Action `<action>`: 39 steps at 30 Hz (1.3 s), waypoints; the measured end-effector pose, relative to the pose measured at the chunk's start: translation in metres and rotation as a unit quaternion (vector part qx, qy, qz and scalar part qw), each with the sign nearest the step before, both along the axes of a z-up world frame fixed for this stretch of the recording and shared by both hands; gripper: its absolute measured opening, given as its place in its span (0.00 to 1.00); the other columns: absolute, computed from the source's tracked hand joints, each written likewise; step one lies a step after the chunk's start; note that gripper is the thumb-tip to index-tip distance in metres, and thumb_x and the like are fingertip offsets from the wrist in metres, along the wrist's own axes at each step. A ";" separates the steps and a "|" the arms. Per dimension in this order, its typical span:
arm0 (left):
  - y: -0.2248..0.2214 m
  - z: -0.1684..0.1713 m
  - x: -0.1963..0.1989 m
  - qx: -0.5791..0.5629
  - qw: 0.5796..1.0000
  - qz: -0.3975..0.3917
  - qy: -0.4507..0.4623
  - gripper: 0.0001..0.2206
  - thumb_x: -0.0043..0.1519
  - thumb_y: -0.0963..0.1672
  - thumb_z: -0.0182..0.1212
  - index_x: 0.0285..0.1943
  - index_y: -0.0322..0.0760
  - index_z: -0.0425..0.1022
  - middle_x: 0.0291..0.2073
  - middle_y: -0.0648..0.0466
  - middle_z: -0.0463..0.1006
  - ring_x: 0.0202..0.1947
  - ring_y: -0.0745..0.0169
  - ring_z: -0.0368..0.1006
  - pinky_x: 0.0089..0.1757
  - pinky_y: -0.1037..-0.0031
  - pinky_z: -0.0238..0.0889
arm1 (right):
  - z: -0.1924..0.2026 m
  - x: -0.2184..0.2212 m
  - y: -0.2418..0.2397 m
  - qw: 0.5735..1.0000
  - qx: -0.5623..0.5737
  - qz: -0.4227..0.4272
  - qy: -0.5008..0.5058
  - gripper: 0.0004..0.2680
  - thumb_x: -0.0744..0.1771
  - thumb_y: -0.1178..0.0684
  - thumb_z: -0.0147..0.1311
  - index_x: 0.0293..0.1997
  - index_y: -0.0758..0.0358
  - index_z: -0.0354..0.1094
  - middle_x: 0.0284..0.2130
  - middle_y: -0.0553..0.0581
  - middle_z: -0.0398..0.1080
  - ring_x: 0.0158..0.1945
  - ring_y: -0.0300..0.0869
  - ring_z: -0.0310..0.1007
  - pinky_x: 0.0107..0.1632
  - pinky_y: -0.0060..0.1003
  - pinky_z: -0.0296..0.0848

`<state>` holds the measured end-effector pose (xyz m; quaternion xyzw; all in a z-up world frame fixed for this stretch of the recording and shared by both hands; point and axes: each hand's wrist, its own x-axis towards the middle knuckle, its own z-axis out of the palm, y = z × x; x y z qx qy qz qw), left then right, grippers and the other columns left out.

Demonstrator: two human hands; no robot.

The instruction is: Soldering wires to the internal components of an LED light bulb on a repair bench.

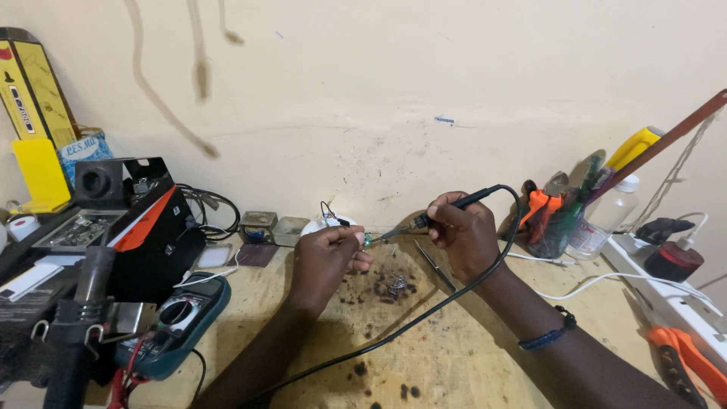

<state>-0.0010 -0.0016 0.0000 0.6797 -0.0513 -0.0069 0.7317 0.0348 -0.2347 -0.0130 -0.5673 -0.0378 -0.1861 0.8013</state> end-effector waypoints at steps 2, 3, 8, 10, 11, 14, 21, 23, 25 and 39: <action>0.000 -0.001 0.000 -0.012 1.000 0.001 0.002 0.18 0.67 0.40 0.61 0.64 0.19 0.77 0.38 0.30 0.84 0.35 0.49 0.87 0.42 0.66 0.84 | 0.001 -0.001 0.001 1.000 0.000 -0.001 -0.001 0.06 0.61 0.60 0.63 0.37 0.64 0.72 0.25 0.58 0.70 0.23 0.41 0.69 0.25 0.33 0.65; 0.000 -0.001 0.000 -0.024 1.000 0.002 0.005 0.18 0.67 0.39 0.61 0.64 0.17 0.77 0.39 0.29 0.83 0.36 0.48 0.87 0.42 0.64 0.84 | 0.002 -0.002 0.001 1.000 0.000 -0.001 -0.002 0.06 0.61 0.60 0.63 0.37 0.64 0.72 0.25 0.58 0.70 0.23 0.41 0.69 0.25 0.34 0.65; 0.000 0.000 -0.001 -0.020 1.000 0.005 0.001 0.18 0.67 0.40 0.62 0.64 0.19 0.77 0.38 0.31 0.82 0.35 0.49 0.87 0.41 0.67 0.85 | -0.003 0.001 -0.001 1.000 -0.013 -0.001 -0.010 0.06 0.61 0.60 0.62 0.37 0.64 0.72 0.25 0.59 0.70 0.23 0.41 0.69 0.25 0.34 0.64; 0.000 -0.001 0.000 -0.012 1.000 0.003 -0.001 0.18 0.67 0.40 0.61 0.64 0.20 0.77 0.38 0.33 0.82 0.34 0.51 0.87 0.41 0.68 0.85 | -0.002 0.000 -0.001 1.000 -0.015 -0.002 -0.013 0.05 0.61 0.60 0.62 0.37 0.64 0.72 0.26 0.59 0.70 0.23 0.42 0.69 0.25 0.34 0.65; 0.000 -0.002 0.000 -0.017 1.000 0.004 -0.001 0.18 0.67 0.40 0.62 0.64 0.19 0.77 0.38 0.32 0.82 0.35 0.50 0.87 0.41 0.67 0.85 | -0.002 0.000 -0.001 1.000 -0.022 -0.006 -0.014 0.05 0.61 0.60 0.62 0.37 0.64 0.72 0.25 0.59 0.71 0.23 0.42 0.69 0.24 0.33 0.64; 0.001 -0.005 0.004 -0.012 1.000 0.001 -0.005 0.18 0.67 0.40 0.62 0.64 0.20 0.78 0.36 0.33 0.83 0.34 0.51 0.87 0.40 0.69 0.84 | -0.001 0.000 0.000 0.999 -0.032 -0.011 -0.020 0.05 0.61 0.59 0.62 0.37 0.64 0.72 0.26 0.59 0.71 0.23 0.42 0.68 0.24 0.33 0.64; 0.000 -0.007 0.005 -0.010 1.000 0.003 -0.010 0.17 0.68 0.41 0.62 0.63 0.21 0.79 0.34 0.33 0.84 0.32 0.53 0.87 0.39 0.70 0.83 | -0.003 0.004 -0.004 0.999 -0.033 -0.010 -0.032 0.06 0.60 0.58 0.63 0.36 0.65 0.71 0.27 0.61 0.73 0.23 0.41 0.68 0.23 0.32 0.64; 0.000 -0.005 0.004 -0.012 1.000 0.005 -0.009 0.17 0.67 0.41 0.62 0.62 0.21 0.79 0.35 0.32 0.84 0.33 0.51 0.87 0.40 0.68 0.84 | -0.003 0.004 -0.004 0.999 -0.032 -0.007 -0.034 0.06 0.60 0.58 0.63 0.36 0.65 0.71 0.27 0.61 0.73 0.23 0.41 0.68 0.23 0.32 0.64; -0.001 -0.005 0.003 -0.013 1.000 0.008 -0.008 0.17 0.67 0.40 0.62 0.62 0.21 0.79 0.35 0.31 0.84 0.34 0.50 0.87 0.40 0.66 0.84 | -0.003 0.004 -0.003 0.999 -0.032 -0.004 -0.035 0.06 0.60 0.58 0.63 0.36 0.64 0.71 0.28 0.60 0.73 0.23 0.41 0.68 0.23 0.32 0.64; 0.003 -0.004 0.002 0.019 0.985 0.100 -0.141 0.11 0.66 0.40 0.65 0.55 0.26 0.84 0.25 0.38 0.86 0.25 0.60 0.85 0.34 0.74 0.81 | -0.003 0.004 -0.006 0.997 -0.062 -0.013 -0.041 0.07 0.60 0.60 0.62 0.37 0.66 0.71 0.30 0.63 0.74 0.25 0.43 0.70 0.24 0.33 0.64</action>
